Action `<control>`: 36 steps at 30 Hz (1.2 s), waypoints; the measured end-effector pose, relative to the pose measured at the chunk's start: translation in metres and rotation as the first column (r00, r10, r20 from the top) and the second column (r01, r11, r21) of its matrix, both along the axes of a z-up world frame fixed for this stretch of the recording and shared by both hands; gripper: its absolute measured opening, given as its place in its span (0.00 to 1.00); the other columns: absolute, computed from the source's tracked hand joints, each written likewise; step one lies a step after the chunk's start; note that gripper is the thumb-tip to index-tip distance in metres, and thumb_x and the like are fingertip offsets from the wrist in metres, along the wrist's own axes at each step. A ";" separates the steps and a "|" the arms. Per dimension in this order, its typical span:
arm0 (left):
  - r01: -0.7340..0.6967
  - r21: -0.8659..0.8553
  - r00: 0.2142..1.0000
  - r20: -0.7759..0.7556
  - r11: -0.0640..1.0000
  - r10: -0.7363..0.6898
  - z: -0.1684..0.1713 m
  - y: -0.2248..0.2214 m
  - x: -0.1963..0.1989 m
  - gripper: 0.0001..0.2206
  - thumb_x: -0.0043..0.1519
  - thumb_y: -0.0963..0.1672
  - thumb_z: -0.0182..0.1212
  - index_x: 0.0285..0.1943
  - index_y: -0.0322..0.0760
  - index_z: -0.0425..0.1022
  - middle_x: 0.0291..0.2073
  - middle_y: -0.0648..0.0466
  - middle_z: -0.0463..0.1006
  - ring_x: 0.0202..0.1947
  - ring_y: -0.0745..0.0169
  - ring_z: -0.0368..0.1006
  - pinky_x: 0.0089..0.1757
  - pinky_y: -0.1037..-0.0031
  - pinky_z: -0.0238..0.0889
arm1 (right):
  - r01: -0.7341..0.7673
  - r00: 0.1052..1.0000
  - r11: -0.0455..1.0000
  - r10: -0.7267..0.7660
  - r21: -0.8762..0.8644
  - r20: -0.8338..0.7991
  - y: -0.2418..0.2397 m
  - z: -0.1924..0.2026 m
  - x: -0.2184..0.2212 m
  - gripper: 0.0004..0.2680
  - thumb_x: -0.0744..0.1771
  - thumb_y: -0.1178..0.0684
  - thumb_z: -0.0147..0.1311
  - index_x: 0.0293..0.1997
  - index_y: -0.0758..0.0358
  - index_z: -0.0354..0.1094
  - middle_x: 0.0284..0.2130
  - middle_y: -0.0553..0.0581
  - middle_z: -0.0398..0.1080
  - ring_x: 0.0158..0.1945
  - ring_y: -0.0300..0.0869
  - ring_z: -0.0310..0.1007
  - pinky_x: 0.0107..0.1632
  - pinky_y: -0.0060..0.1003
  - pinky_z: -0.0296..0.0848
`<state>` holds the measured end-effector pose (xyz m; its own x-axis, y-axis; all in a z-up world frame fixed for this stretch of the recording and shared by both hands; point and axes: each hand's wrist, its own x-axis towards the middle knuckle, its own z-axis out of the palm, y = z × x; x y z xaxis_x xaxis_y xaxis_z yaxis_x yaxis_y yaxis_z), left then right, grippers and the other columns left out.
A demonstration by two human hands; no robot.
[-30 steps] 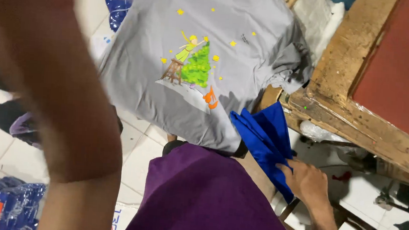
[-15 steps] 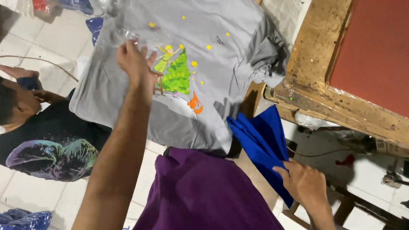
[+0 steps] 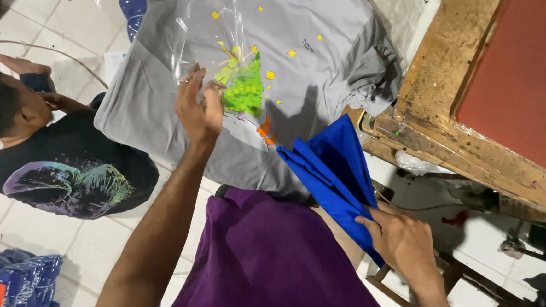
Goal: Folding a t-shirt and placing it into a plastic bag for final packaging.
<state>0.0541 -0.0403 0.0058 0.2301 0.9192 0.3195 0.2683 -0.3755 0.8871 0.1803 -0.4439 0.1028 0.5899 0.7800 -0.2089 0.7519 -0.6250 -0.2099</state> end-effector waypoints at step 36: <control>0.293 0.574 0.956 -0.186 0.765 -0.226 0.084 -0.015 -0.058 0.09 0.59 0.32 0.62 0.44 0.32 0.82 0.32 0.47 0.79 0.33 0.44 0.75 0.38 0.64 0.67 | -0.397 0.915 0.864 0.400 0.309 0.057 0.111 0.069 0.039 0.11 0.67 0.41 0.55 0.44 0.53 0.79 0.43 0.60 0.79 0.45 0.60 0.79 0.46 0.52 0.76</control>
<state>-0.0042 -0.0556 0.0894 0.4929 0.4587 0.7394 0.1576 -0.8828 0.4426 0.2190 -0.3333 0.1713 0.2142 0.9738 0.0769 0.9205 -0.1749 -0.3493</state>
